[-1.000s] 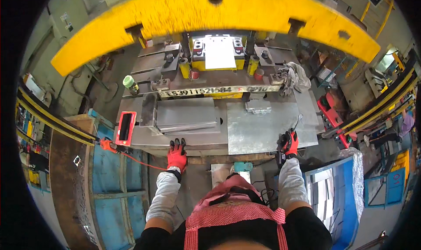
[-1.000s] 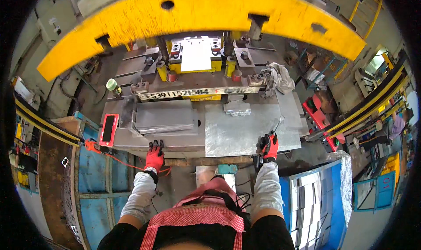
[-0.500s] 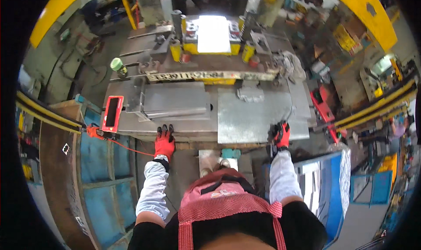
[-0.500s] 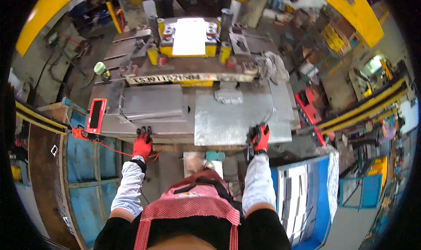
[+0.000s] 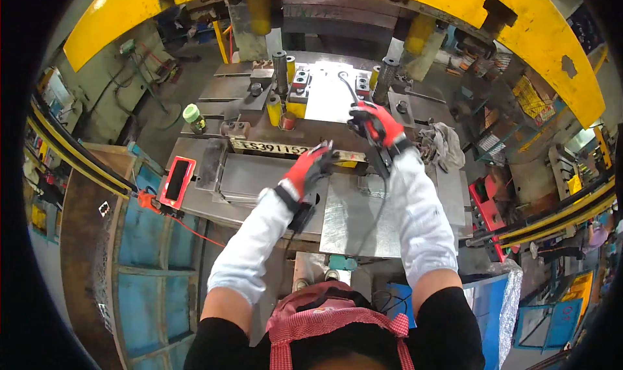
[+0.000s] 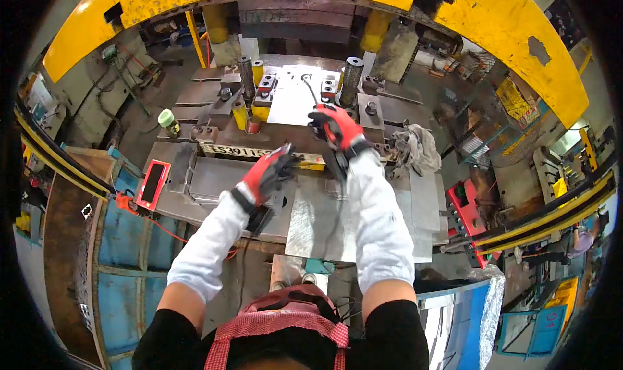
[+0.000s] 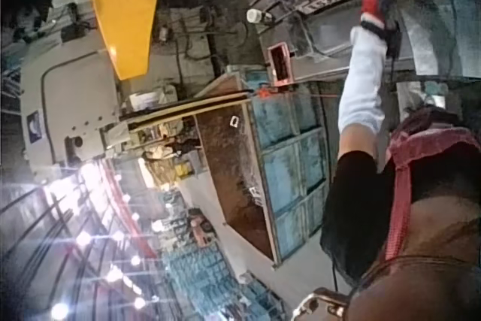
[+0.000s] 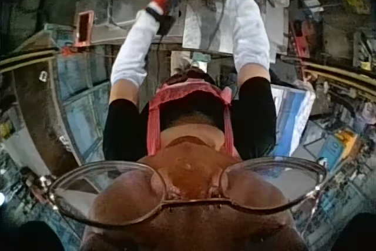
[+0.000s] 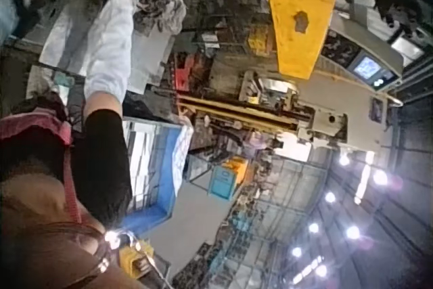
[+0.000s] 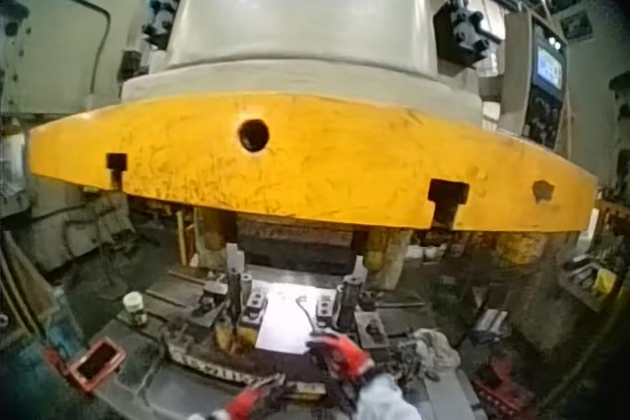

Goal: Operating a metal stamping or press machine to process metal sheets into components.

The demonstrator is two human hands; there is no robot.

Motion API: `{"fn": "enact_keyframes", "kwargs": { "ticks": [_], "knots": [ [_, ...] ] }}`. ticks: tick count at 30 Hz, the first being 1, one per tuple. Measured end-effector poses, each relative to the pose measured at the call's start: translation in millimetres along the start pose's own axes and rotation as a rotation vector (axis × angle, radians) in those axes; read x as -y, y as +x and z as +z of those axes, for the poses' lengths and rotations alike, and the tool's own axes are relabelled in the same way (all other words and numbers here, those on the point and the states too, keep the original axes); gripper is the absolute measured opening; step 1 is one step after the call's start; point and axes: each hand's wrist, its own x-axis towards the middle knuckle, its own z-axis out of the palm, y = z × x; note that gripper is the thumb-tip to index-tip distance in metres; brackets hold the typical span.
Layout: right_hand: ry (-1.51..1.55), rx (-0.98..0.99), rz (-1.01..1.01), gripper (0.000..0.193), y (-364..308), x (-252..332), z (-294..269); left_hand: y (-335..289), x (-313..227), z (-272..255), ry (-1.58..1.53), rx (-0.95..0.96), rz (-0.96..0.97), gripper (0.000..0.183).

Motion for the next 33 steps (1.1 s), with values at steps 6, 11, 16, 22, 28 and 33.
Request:
{"fn": "enact_keyframes", "kwargs": {
  "ticks": [6,11,16,22,28,33],
  "knots": [
    [0.109,-0.152,-0.069,0.024,-20.7,-15.8,9.3,119.3,4.3,-2.5,-0.458,-0.083,0.088,0.033],
    [0.758,-0.434,0.604,0.048,-159.7,54.3,28.8,106.9,1.7,-21.8,-0.400,-0.173,0.279,0.025],
    [0.862,-0.452,0.804,0.046,-289.3,28.0,54.0,23.0,-45.7,-25.6,0.494,-0.408,0.507,0.030],
    [0.619,-0.477,0.955,0.033,-279.0,22.7,67.2,-58.1,-118.5,-45.8,1.002,-0.397,0.688,0.028],
    [0.066,-0.156,0.615,0.058,-222.2,88.1,63.2,-55.7,-152.8,-58.9,1.470,0.452,0.496,0.034],
    [0.014,0.107,0.343,0.067,-164.9,119.0,90.3,-12.7,-117.7,-48.7,1.412,0.534,0.344,0.028]
  ]
}}
